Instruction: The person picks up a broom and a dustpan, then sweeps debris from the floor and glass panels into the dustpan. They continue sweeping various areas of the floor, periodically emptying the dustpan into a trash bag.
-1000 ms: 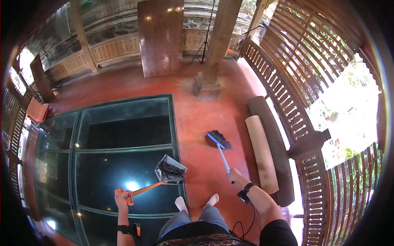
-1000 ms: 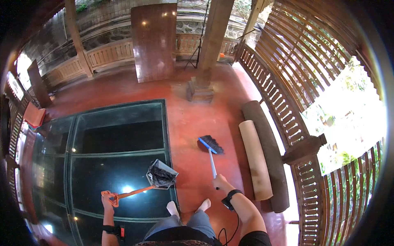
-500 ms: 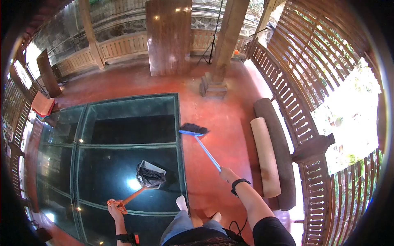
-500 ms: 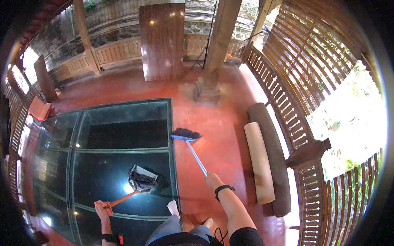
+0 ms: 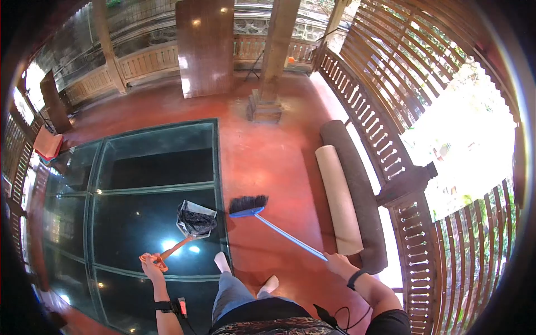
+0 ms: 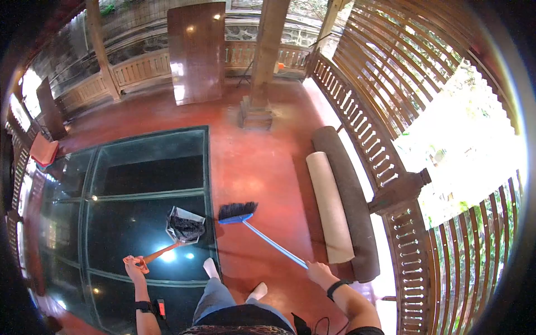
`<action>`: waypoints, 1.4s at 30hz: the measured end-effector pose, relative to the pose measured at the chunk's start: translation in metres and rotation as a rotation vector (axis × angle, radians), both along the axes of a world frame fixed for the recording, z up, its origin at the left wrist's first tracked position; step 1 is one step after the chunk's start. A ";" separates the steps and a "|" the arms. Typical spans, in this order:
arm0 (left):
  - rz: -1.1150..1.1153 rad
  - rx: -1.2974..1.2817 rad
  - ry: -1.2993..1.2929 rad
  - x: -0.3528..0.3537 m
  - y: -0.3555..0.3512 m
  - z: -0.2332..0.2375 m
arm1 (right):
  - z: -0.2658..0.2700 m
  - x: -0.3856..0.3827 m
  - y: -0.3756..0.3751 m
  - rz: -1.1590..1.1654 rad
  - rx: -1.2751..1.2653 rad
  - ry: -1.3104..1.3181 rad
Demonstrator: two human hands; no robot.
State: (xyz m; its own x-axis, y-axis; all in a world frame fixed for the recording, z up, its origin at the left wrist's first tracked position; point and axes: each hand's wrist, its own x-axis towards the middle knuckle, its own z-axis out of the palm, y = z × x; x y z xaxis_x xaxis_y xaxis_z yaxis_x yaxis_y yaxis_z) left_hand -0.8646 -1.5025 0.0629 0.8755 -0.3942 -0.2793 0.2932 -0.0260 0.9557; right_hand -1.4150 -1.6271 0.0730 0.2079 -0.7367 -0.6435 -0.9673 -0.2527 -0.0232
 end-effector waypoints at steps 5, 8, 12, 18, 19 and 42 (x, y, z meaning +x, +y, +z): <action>-0.048 -0.043 0.005 -0.040 -0.001 -0.006 | 0.040 -0.101 0.076 -0.123 0.050 0.053; -0.080 -0.060 0.011 -0.064 -0.002 -0.011 | 0.050 -0.155 0.115 -0.195 0.090 -0.023; -0.149 -0.089 0.066 -0.097 -0.002 -0.008 | 0.064 -0.183 0.153 -0.276 0.018 -0.067; -0.207 -0.042 0.050 -0.148 -0.011 0.004 | 0.010 -0.167 0.125 -0.303 -0.279 -0.284; -0.212 -0.044 0.062 -0.154 -0.013 0.000 | 0.007 -0.145 0.099 -0.325 -0.294 -0.255; -0.549 -0.023 0.087 -0.156 -0.020 0.003 | -0.087 -0.077 -0.003 -0.659 -0.240 -0.060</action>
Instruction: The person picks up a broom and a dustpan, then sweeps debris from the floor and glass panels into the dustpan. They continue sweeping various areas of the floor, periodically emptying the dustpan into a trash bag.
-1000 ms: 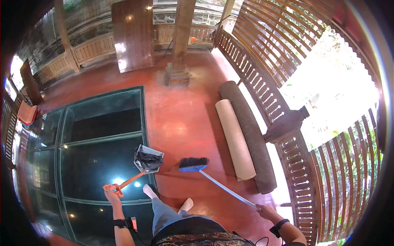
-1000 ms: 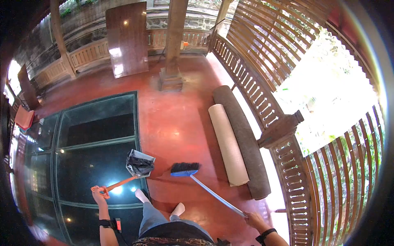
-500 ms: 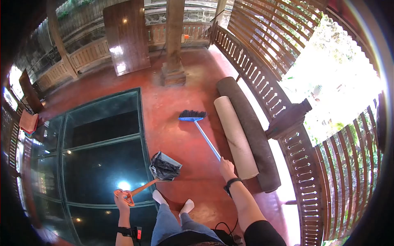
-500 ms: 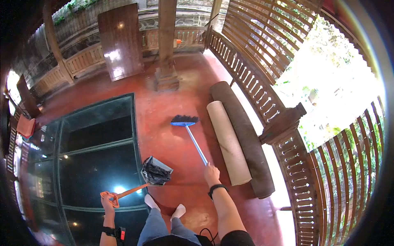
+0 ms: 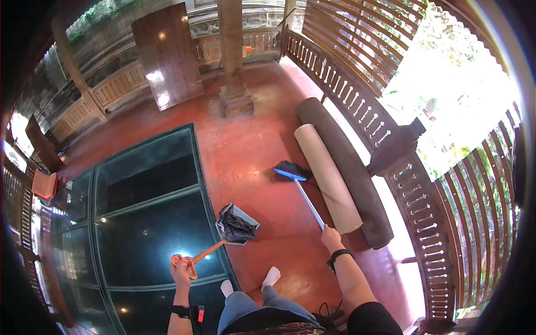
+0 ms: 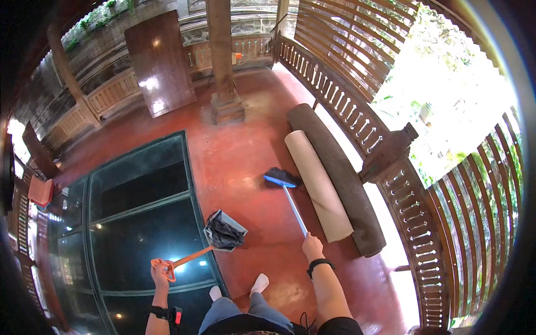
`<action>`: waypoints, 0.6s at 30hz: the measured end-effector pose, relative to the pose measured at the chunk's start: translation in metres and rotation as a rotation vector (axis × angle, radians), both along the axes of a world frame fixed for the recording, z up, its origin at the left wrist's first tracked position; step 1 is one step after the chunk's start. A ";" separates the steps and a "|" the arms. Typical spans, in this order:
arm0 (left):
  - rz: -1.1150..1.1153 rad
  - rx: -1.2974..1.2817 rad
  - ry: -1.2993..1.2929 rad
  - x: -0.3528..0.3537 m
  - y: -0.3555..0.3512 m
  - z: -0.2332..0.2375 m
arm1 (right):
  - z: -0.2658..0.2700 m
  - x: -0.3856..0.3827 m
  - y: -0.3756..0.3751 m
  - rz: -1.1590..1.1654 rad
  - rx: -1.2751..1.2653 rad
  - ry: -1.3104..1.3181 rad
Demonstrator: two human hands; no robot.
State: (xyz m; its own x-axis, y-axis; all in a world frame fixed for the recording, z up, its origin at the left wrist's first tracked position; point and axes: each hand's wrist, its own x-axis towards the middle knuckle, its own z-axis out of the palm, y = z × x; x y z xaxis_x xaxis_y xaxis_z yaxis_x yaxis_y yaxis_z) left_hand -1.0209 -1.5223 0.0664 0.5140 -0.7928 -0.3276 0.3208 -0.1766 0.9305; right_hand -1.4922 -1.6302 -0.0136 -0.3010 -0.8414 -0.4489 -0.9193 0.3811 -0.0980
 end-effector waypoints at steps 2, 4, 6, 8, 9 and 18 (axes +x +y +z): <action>-0.032 0.004 0.008 0.012 0.000 0.004 | -0.003 0.002 0.028 -0.043 0.052 -0.055; -0.053 0.006 0.024 0.026 0.000 0.008 | 0.007 0.021 0.059 -0.035 0.128 -0.129; -0.057 -0.016 0.000 0.042 0.002 0.004 | 0.026 0.044 0.086 -0.025 0.193 -0.201; -0.069 -0.027 -0.010 0.060 0.006 0.006 | 0.040 0.072 0.115 -0.023 0.227 -0.237; -0.080 -0.026 -0.008 0.070 0.008 0.008 | 0.049 0.087 0.128 -0.021 0.245 -0.257; -0.107 -0.023 -0.027 0.157 0.038 0.005 | 0.141 0.147 0.198 -0.150 0.337 -0.775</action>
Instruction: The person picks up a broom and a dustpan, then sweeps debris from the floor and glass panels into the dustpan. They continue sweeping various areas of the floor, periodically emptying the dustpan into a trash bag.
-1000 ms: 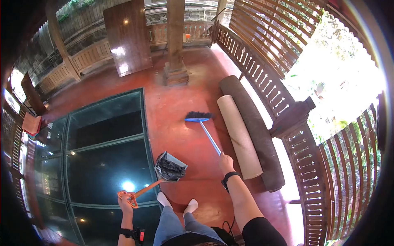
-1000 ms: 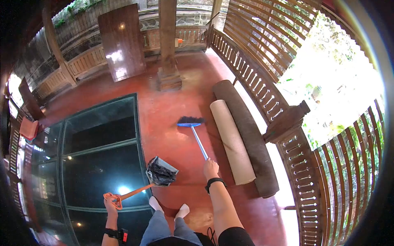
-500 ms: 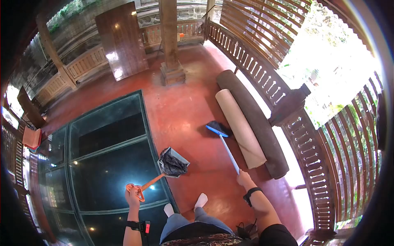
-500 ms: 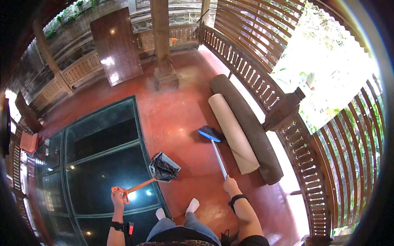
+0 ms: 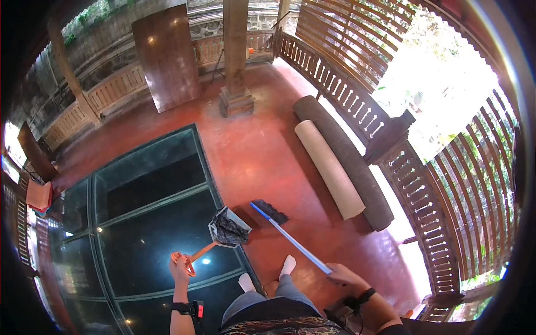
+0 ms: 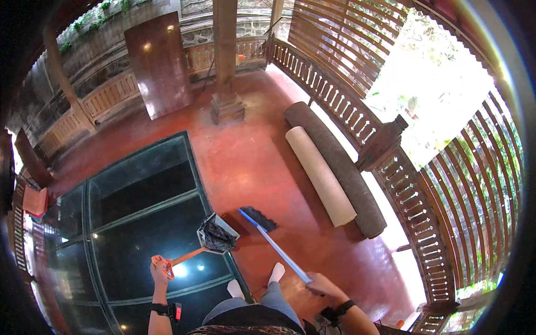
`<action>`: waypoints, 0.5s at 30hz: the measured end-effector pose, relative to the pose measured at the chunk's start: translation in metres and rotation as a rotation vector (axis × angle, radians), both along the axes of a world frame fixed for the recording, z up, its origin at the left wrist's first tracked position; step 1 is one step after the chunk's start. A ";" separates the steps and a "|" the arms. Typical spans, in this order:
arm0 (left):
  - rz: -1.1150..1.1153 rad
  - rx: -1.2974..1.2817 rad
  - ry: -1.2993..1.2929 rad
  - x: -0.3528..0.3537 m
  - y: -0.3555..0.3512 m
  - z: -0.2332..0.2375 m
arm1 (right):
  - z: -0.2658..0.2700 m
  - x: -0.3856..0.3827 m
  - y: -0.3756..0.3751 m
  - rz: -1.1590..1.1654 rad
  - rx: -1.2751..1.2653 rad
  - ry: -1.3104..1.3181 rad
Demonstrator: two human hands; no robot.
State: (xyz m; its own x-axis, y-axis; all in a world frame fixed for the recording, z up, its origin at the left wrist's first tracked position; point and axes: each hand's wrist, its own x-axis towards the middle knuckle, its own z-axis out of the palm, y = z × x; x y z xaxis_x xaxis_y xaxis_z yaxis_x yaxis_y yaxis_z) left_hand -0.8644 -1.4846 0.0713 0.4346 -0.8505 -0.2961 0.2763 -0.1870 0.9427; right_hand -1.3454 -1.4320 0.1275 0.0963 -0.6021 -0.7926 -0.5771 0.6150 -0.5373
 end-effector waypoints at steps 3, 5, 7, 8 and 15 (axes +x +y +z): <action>0.015 -0.013 -0.006 0.022 0.015 -0.003 | 0.004 -0.012 0.003 -0.043 -0.078 0.069; 0.032 0.000 -0.038 0.032 0.024 0.001 | 0.010 0.001 -0.014 -0.009 -0.152 0.242; 0.048 0.035 -0.098 0.039 0.032 0.007 | -0.007 0.012 -0.033 0.137 -0.354 0.441; 0.059 0.043 -0.108 0.042 0.035 0.006 | -0.040 0.013 -0.049 0.268 -0.519 0.553; 0.102 0.088 -0.164 0.059 0.051 -0.007 | -0.135 0.092 -0.149 0.025 -0.251 0.475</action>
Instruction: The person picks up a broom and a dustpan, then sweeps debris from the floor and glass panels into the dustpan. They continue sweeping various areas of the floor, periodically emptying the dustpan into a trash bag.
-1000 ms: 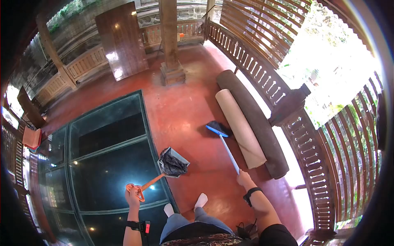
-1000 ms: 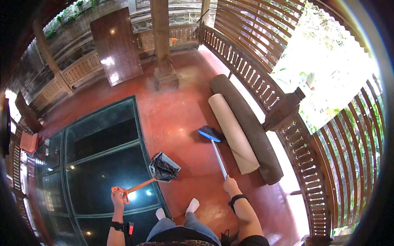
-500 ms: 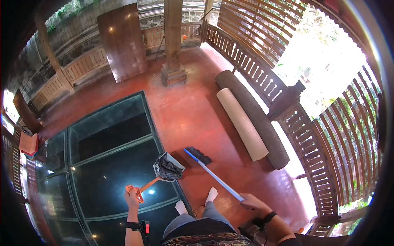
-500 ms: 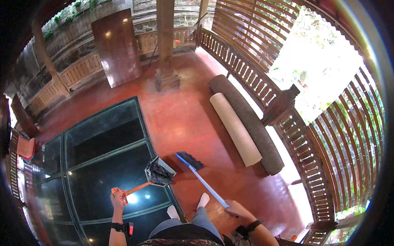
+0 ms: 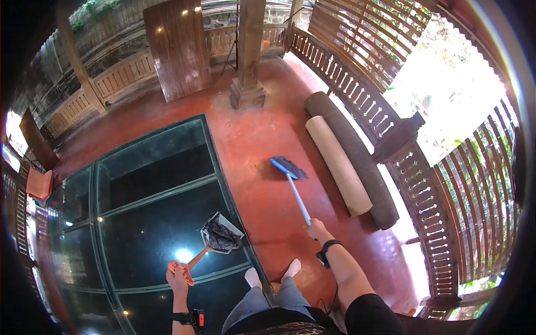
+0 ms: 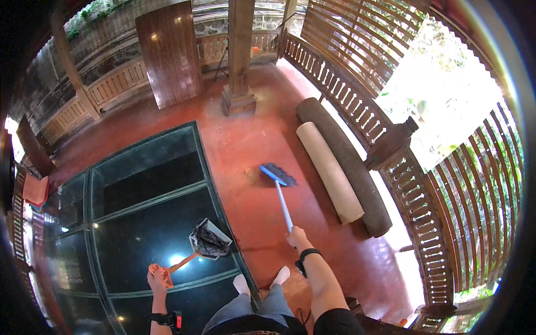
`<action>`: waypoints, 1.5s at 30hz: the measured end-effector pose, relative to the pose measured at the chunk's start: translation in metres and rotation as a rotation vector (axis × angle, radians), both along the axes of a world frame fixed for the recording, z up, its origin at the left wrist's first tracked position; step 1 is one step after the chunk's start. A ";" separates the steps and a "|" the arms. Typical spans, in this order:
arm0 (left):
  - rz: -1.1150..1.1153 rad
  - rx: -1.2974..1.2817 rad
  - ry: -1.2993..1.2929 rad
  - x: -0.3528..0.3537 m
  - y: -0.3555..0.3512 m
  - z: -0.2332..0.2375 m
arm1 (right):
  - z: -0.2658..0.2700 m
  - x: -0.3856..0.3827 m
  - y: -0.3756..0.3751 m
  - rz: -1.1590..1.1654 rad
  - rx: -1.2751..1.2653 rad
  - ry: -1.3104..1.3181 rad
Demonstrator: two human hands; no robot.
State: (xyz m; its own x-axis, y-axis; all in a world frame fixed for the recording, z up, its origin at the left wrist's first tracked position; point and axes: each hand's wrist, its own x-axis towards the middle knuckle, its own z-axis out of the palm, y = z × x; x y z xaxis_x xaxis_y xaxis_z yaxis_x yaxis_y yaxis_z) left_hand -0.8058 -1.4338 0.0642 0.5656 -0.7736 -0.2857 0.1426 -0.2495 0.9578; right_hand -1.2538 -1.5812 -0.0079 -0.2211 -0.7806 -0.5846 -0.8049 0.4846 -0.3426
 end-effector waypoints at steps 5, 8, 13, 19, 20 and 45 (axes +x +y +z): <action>0.010 -0.033 -0.007 0.014 0.004 -0.006 | -0.015 0.039 0.018 0.188 -0.073 0.112; 0.006 -0.027 0.012 0.020 0.005 -0.009 | 0.004 0.043 0.039 0.332 -0.055 0.174; -0.094 0.002 -0.001 0.022 -0.003 0.004 | 0.049 0.001 0.095 0.425 -0.072 0.190; -0.209 -0.056 0.012 0.015 -0.028 0.005 | 0.106 -0.096 0.188 0.358 0.102 0.292; -0.233 -0.057 0.011 0.012 -0.034 0.005 | 0.116 -0.108 0.201 0.319 0.216 0.308; -0.505 -0.040 0.104 -0.141 -0.256 0.015 | 0.006 -0.151 -0.019 -0.222 -0.178 0.238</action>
